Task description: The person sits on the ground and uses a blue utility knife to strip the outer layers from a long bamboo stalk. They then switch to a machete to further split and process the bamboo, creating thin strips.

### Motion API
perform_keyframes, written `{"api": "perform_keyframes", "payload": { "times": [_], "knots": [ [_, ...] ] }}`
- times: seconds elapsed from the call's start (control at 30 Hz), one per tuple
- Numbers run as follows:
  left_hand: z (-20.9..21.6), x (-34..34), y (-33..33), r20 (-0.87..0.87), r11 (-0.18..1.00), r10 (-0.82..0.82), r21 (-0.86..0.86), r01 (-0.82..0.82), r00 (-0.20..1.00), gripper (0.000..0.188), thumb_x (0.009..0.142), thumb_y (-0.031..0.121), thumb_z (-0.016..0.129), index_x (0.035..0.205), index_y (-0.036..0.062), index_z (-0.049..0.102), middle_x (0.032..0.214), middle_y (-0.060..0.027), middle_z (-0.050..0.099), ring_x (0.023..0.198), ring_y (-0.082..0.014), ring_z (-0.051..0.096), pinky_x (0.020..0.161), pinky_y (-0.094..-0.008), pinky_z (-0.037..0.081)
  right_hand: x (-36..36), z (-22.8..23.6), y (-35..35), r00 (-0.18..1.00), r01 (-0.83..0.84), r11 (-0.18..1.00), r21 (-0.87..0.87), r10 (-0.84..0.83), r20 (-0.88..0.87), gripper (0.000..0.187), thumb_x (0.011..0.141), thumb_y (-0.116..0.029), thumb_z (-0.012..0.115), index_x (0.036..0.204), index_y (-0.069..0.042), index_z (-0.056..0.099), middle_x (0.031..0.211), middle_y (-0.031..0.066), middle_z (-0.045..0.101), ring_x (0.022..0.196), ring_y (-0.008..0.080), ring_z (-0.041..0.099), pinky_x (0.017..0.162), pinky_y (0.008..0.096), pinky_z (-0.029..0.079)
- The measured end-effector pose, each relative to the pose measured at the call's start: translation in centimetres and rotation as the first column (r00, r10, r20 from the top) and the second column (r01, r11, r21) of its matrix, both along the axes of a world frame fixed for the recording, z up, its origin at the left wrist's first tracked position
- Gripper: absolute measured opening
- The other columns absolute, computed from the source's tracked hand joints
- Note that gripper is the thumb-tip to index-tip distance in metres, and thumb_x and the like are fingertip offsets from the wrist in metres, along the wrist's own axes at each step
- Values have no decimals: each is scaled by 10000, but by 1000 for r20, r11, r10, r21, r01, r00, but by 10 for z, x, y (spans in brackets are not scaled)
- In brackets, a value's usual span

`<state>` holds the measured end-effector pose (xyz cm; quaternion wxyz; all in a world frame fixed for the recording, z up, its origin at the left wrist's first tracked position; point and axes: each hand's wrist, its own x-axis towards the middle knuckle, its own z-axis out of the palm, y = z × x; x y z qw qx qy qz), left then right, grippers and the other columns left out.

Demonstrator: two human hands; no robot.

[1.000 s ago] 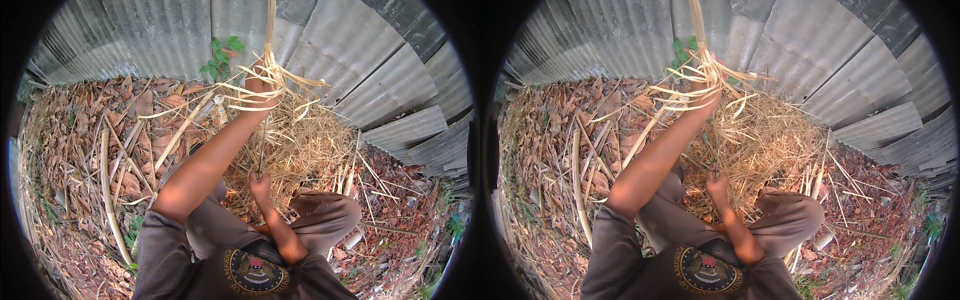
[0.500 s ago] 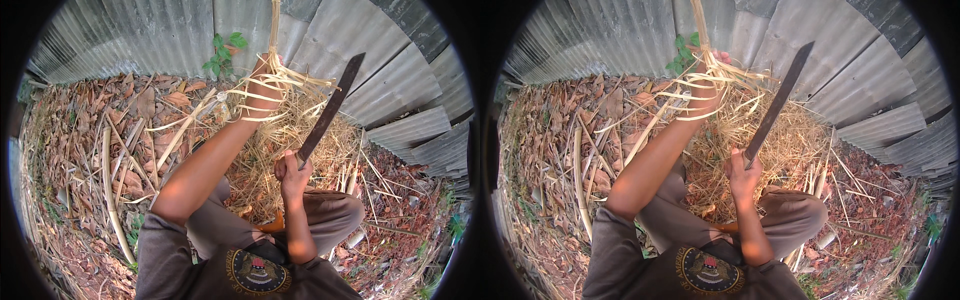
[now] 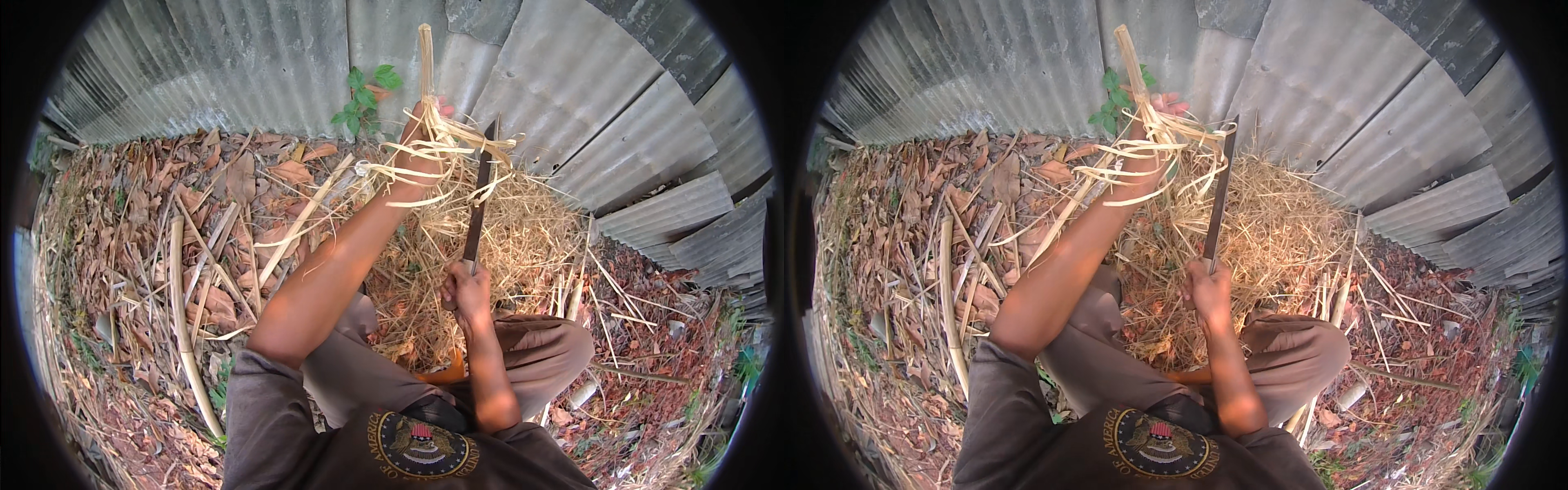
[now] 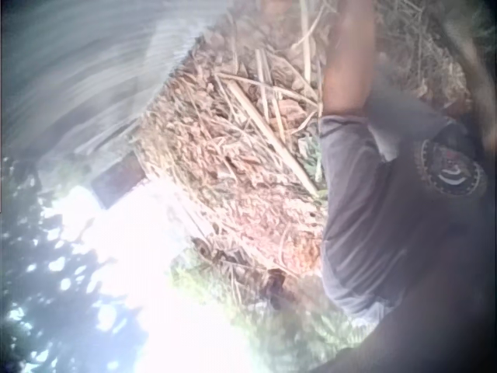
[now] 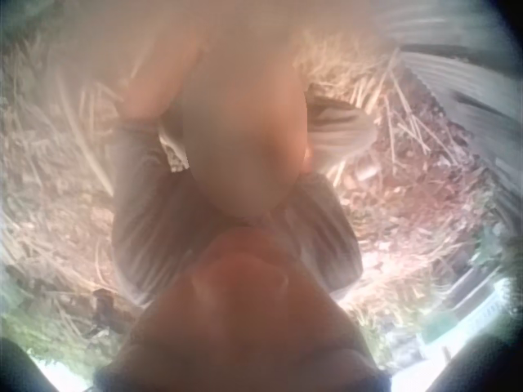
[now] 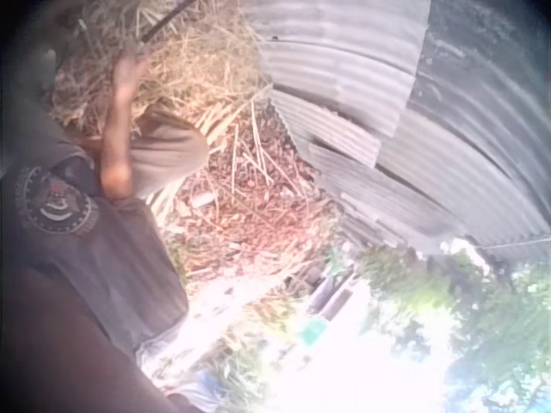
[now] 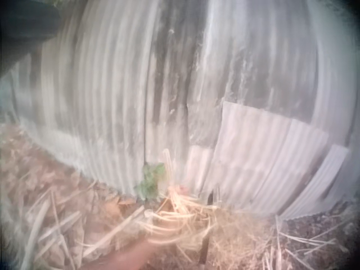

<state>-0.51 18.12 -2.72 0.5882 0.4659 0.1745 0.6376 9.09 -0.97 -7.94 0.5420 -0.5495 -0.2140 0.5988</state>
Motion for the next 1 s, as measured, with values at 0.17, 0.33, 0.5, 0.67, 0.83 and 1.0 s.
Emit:
{"api": "perform_keyframes", "payload": {
  "times": [0.17, 0.33, 0.5, 0.67, 0.83, 1.0],
  "knots": [
    [-5, 7, 8, 297, 934, -196, -234, 270, 935, 466, 954, 359, 522, 1329, 99, 425, 1209, -101, 513, 1036, -85, 532, 823, -252, 488, -24, -40, 8, 922, 94, 900, 425, -239, 303, 148, 872, -70, 522, 742, -39, 458, 512, 8, 418, 398, 111, 393, 425, 269, 368],
    [27, -23, -1, -27, 937, -317, -167, 308, 948, 768, 912, 557, 460, 1455, 66, 227, 1433, -140, 333, 1186, -202, 485, 969, -348, 433, -22, -155, -28, 798, -230, 912, -341, 377, 471, 136, 863, -69, 510, 737, -33, 477, 518, 40, 441, 400, 143, 432, 437, 312, 417],
    [9, -20, -6, -129, 936, -349, -101, 337, 928, 677, 944, 507, 448, 1451, 95, 271, 1420, -148, 350, 1213, -201, 445, 947, -330, 449, 12, -49, -13, 978, -163, 961, -225, 127, -166, 145, 849, -92, 523, 721, -36, 487, 491, 42, 429, 384, 146, 421, 469, 343, 463],
    [18, -24, -15, -212, 951, -295, -159, 265, 932, 712, 946, 509, 423, 1452, 46, 229, 1392, -213, 397, 1306, -304, 381, 1074, -437, 346, 3, 14, 10, 978, 48, 968, 246, -96, 184, 131, 846, -85, 550, 751, -43, 471, 534, 7, 425, 397, 104, 391, 428, 263, 384],
    [16, -15, -11, 64, 833, -479, -280, 476, 875, 703, 872, 441, 614, 1390, 39, 363, 1331, -174, 447, 1213, -221, 465, 916, -350, 492, -18, -123, -17, 876, -136, 770, -624, 387, 286, 72, 836, -50, 520, 779, -39, 479, 519, 4, 412, 393, 119, 386, 423, 266, 343],
    [5, -11, -29, 81, 732, -638, -248, 635, 766, 611, 960, 440, 464, 1400, 27, 362, 1395, -187, 404, 1136, -198, 527, 870, -317, 479, 0, -80, -12, 858, -306, 899, -314, 117, -501, 90, 838, -57, 495, 752, -62, 470, 470, 8, 364, 388, 129, 364, 453, 284, 389]
  ]
}}
